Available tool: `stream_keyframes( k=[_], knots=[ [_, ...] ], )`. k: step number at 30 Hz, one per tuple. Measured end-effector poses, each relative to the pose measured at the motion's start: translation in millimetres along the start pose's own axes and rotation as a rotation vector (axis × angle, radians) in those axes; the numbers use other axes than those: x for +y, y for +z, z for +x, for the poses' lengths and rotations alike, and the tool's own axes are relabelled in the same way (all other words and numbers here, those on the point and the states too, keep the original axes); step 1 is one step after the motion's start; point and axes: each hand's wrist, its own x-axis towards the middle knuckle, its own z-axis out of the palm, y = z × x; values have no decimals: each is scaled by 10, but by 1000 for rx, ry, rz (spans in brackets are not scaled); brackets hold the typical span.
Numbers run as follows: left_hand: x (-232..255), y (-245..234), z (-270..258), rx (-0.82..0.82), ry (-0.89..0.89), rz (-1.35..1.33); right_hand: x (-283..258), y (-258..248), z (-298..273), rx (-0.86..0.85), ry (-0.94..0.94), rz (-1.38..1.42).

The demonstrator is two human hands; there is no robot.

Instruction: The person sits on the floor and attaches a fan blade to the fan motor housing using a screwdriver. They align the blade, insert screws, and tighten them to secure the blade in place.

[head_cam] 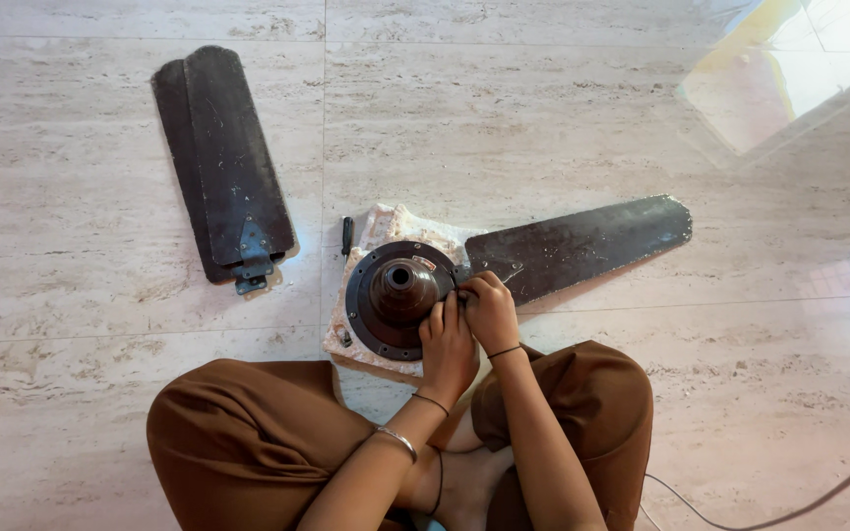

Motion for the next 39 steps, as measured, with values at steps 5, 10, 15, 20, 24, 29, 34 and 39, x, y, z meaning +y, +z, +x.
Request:
stream_keyframes(
  k=[5, 10, 15, 20, 24, 29, 34, 39],
  knots=[
    [-23, 4, -18, 25, -15, -83, 9, 58, 29, 25, 39, -155],
    [-17, 7, 0, 8, -15, -64, -36, 66, 58, 16, 90, -218],
    [-23, -13, 10, -28, -18, -52, -35, -36, 89, -100, 83, -95],
    [-32, 23, 1, -54, -33, -54, 14, -68, 105, -175, 89, -268],
    [-54, 35, 0, -68, -43, -49, 32, -34, 116, -148, 17, -405],
    [-25, 19, 11, -47, -54, -54, 71, -33, 144, -171, 35, -360],
    [-24, 6, 3, -21, -48, -55, 29, -11, 148, -222, 131, -358],
    [-51, 12, 15, -67, -37, -37, -68, -64, 173, -173, 169, -290]
  ],
)
